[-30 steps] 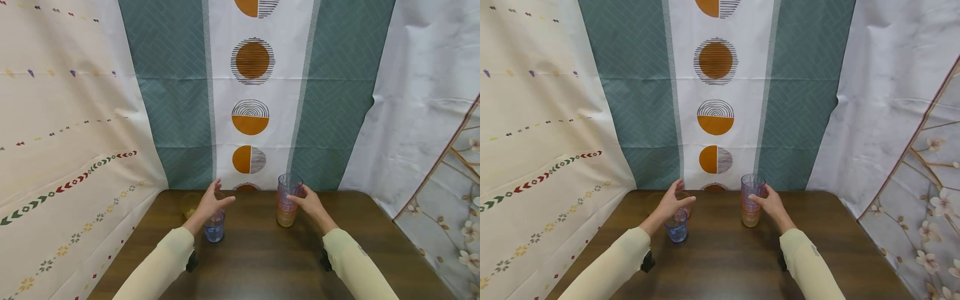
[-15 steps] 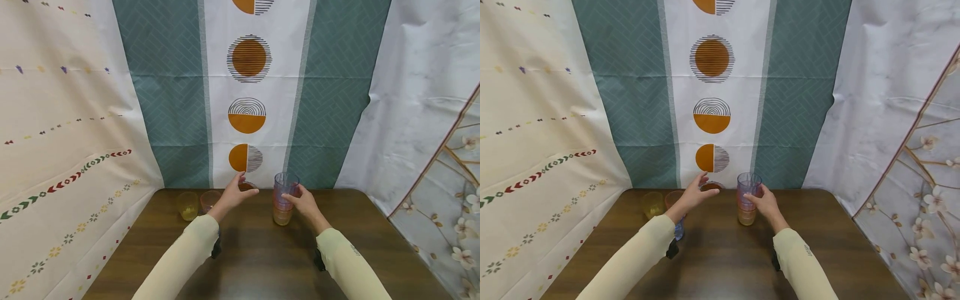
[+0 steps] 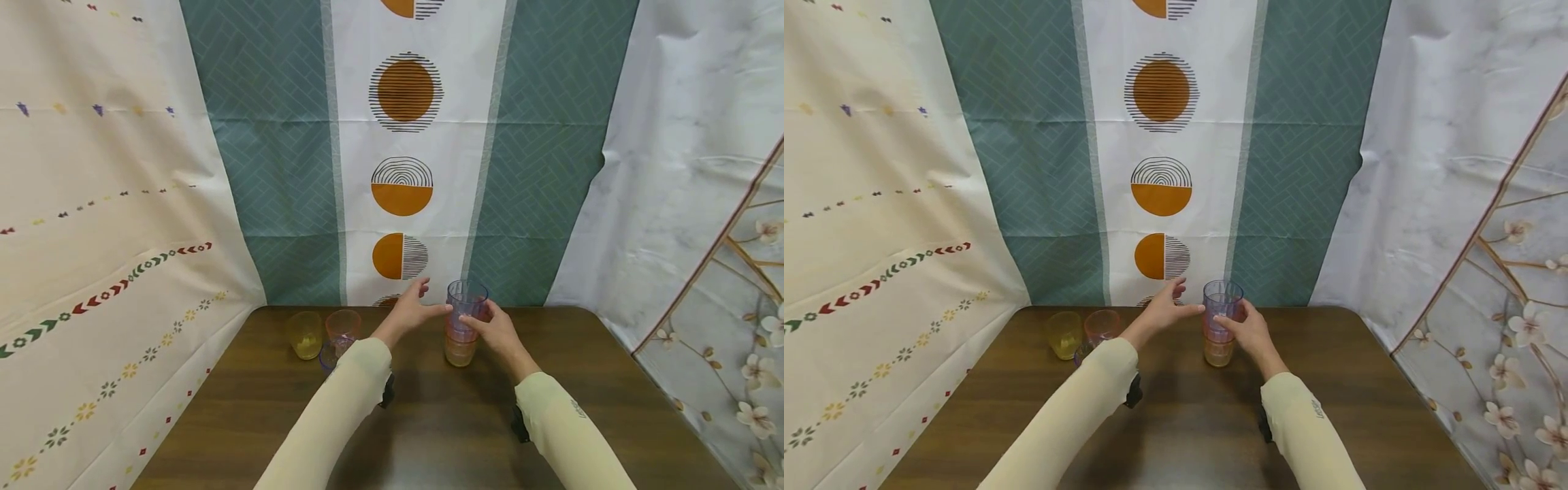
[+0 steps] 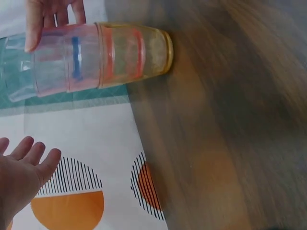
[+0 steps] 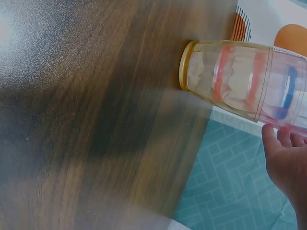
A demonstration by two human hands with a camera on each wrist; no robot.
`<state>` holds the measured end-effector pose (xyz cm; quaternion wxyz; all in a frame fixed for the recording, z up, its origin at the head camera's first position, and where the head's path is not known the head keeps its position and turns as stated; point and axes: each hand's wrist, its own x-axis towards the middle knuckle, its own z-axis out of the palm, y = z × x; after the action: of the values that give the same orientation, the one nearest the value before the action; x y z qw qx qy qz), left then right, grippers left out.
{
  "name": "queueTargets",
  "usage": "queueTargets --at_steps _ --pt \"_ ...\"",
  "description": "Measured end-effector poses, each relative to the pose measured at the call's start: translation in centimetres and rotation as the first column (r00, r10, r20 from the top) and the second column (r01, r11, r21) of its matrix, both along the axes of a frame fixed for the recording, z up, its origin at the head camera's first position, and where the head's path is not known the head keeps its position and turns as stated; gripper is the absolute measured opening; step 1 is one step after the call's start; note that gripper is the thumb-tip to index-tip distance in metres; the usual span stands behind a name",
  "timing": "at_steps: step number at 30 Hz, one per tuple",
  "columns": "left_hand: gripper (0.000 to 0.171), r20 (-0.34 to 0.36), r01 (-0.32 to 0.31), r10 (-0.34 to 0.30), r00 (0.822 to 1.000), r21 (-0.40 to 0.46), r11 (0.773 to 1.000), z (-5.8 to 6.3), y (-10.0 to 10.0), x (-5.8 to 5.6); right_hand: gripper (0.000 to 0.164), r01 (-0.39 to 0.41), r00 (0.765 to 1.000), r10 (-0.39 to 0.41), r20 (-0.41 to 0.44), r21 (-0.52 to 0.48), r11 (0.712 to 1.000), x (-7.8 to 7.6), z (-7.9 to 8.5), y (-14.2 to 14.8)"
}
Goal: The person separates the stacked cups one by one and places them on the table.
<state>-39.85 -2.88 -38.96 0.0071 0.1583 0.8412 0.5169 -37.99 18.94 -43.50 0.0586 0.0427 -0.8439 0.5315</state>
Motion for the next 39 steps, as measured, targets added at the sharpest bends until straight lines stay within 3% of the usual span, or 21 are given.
queueTargets --at_steps 12,19,28,39 --pt "0.095 0.026 0.032 -0.030 0.999 -0.084 0.996 0.1 3.1 -0.7 0.079 -0.002 1.000 0.002 -0.001 -0.022 1.000 0.2 -0.2 -0.4" --pt "0.092 0.040 0.041 -0.038 0.998 -0.081 0.996 0.1 4.2 -0.8 0.075 -0.002 1.000 0.002 0.003 -0.026 1.000 0.3 -0.1 -0.3" --pt "0.087 0.059 0.012 -0.009 0.998 -0.040 0.999 0.2 4.7 -1.1 0.072 -0.013 1.000 0.014 0.014 -0.036 0.999 0.0 0.0 0.0" --pt "0.086 0.047 0.010 -0.007 0.999 -0.064 0.998 0.5 4.9 -1.2 0.069 -0.009 1.000 0.009 0.017 -0.035 0.999 0.1 0.4 0.2"
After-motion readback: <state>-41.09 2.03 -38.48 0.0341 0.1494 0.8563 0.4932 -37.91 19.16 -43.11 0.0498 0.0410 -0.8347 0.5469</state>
